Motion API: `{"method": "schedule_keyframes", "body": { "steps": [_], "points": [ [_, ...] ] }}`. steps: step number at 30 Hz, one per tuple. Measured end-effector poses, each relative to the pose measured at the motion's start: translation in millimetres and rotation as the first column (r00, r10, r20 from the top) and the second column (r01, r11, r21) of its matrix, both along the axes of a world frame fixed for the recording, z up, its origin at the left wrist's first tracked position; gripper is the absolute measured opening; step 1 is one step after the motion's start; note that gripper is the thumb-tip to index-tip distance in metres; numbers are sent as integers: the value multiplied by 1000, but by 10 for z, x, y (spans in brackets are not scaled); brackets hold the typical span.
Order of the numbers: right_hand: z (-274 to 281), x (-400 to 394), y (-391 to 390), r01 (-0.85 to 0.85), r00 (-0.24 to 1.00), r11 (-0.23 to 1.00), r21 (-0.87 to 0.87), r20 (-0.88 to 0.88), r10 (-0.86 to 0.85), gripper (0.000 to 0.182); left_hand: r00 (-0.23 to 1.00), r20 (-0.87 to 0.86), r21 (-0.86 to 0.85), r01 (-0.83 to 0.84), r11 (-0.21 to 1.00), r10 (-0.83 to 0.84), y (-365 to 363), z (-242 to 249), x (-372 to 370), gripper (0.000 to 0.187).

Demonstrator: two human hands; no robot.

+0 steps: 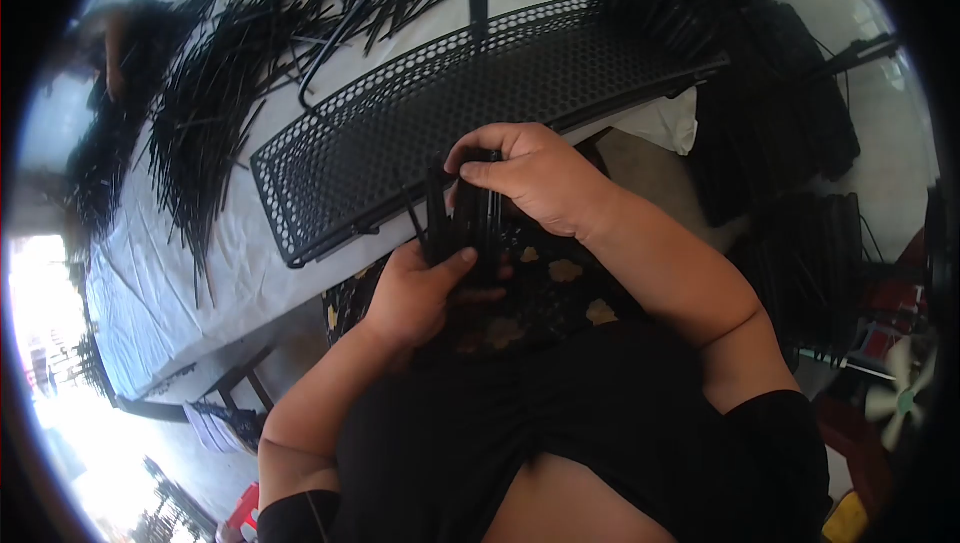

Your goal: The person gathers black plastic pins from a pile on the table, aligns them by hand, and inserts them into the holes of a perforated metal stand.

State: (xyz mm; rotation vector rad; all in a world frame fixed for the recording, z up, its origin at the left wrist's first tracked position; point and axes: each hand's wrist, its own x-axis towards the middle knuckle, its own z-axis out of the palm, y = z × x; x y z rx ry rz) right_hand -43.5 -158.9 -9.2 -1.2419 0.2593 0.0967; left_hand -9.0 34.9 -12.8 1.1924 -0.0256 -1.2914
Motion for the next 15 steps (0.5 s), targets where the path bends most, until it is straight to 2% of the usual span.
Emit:
{"method": "schedule_keyframes", "body": {
  "steps": [1,3,4,5,6,7,9,13,15],
  "points": [
    [44,-15,-95,19,1000,1000,-9,5,-19,15,999,40,22,-7,1000,6,-16,22,10,27],
    [278,-14,-457,181,983,972,-148,46,-176,15,998,-33,-9,-51,999,51,23,-9,96,28],
    [364,-3,-673,326,945,894,-306,118,-304,15,991,-85,-21,-102,995,100,48,-25,127,27],
    [310,36,-926,479,840,877,-27,305,-449,15,992,-85,-32,-96,995,93,71,-48,160,27],
    [295,58,-1210,656,697,752,-68,438,-568,15,988,-98,-26,-122,992,119,94,-71,190,27],
    [301,25,-1456,770,586,603,-209,603,-540,16,983,-111,-19,-147,989,144,106,-83,203,27],
    [291,-28,-1759,882,461,326,-340,768,-445,18,981,-126,-47,-152,987,145,119,-81,198,26],
    [283,-185,-1840,893,450,201,-403,811,-374,19,978,-134,-67,-169,983,159,98,-46,186,24],
    [259,-214,-1855,899,436,214,-382,822,-367,19,979,-124,-59,-168,984,159,83,-38,186,24]
  ]
}}
